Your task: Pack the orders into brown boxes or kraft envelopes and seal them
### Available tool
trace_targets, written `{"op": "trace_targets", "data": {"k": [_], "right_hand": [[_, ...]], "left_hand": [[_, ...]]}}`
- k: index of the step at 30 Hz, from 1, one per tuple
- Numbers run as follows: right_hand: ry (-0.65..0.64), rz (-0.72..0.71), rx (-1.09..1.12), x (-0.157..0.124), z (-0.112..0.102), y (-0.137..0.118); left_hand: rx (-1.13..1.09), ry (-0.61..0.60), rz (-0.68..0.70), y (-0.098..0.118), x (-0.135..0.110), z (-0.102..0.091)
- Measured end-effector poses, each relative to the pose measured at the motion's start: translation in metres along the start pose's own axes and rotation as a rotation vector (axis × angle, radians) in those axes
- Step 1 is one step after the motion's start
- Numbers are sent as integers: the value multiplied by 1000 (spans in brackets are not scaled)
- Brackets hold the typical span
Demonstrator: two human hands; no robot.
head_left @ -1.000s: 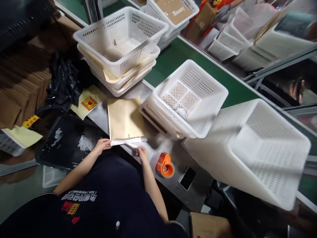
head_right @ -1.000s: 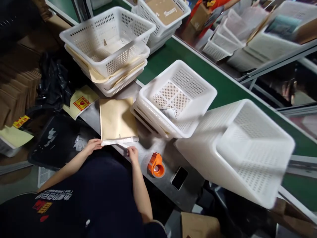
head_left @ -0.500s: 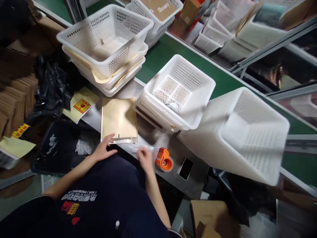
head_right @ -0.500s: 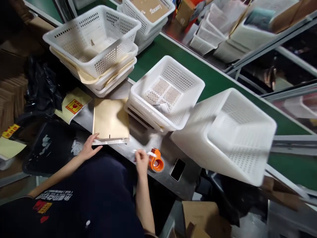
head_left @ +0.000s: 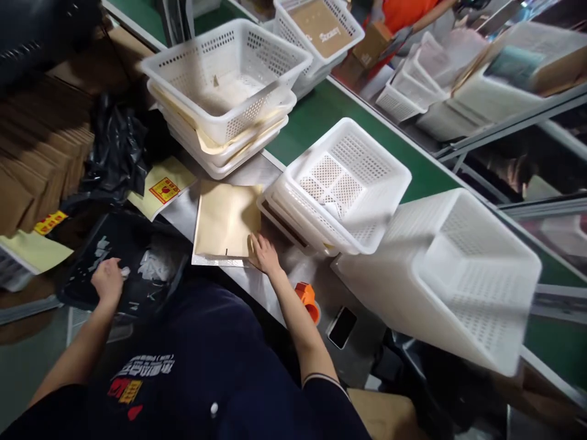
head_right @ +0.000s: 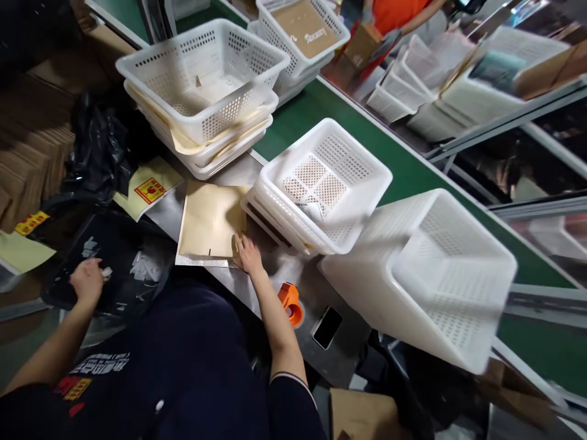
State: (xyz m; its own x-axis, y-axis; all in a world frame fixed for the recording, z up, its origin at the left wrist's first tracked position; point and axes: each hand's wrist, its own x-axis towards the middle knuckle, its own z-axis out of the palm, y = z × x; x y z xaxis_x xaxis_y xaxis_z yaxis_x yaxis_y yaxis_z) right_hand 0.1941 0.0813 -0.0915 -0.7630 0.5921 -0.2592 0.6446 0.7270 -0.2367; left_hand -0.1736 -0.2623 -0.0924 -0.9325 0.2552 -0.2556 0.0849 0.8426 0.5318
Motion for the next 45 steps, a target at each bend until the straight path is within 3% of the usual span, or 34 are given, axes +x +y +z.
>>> {"op": "trace_targets", "data": {"k": [2, 5, 7, 9, 12, 15, 18, 20, 25, 29, 35, 37, 40, 45], "right_hand": [[-43, -79, -12, 13, 16, 5], [-54, -121, 24, 21, 34, 6], [-59, -110, 28, 22, 41, 7], [-78, -101, 11, 22, 45, 8], [-102, -82, -24, 27, 44, 8], [-122, -66, -62, 36, 39, 5], [-133, -73, -83, 40, 33, 0], [-133, -108, -88, 38, 32, -2], [-132, -146, -100, 20, 42, 1], [-125, -139, -91, -2, 46, 5], [-2, -248, -38, -15, 55, -17], [-33, -275, -11, -13, 65, -24], [-67, -198, 0, -15, 82, -25], [-31, -146, 94, -23, 95, -16]], "left_hand": [[95, 39, -110, -20, 21, 1], [193, -20, -243, -30, 39, 16], [248, -83, -157, -22, 38, 32], [264, -107, 121, 2, 27, 52], [187, -132, 619, 62, -3, 87], [181, -386, 1068, 125, -27, 123], [244, -554, 1276, 160, -32, 149], [265, -569, 1302, 162, -26, 160], [340, -614, 1365, 143, -7, 168], [409, -645, 1376, 138, -19, 167], [375, -720, 1266, 130, -53, 171], [313, -757, 1208, 126, -52, 172], [222, -819, 1148, 115, -42, 168], [156, -826, 1062, 99, -29, 154]]}}
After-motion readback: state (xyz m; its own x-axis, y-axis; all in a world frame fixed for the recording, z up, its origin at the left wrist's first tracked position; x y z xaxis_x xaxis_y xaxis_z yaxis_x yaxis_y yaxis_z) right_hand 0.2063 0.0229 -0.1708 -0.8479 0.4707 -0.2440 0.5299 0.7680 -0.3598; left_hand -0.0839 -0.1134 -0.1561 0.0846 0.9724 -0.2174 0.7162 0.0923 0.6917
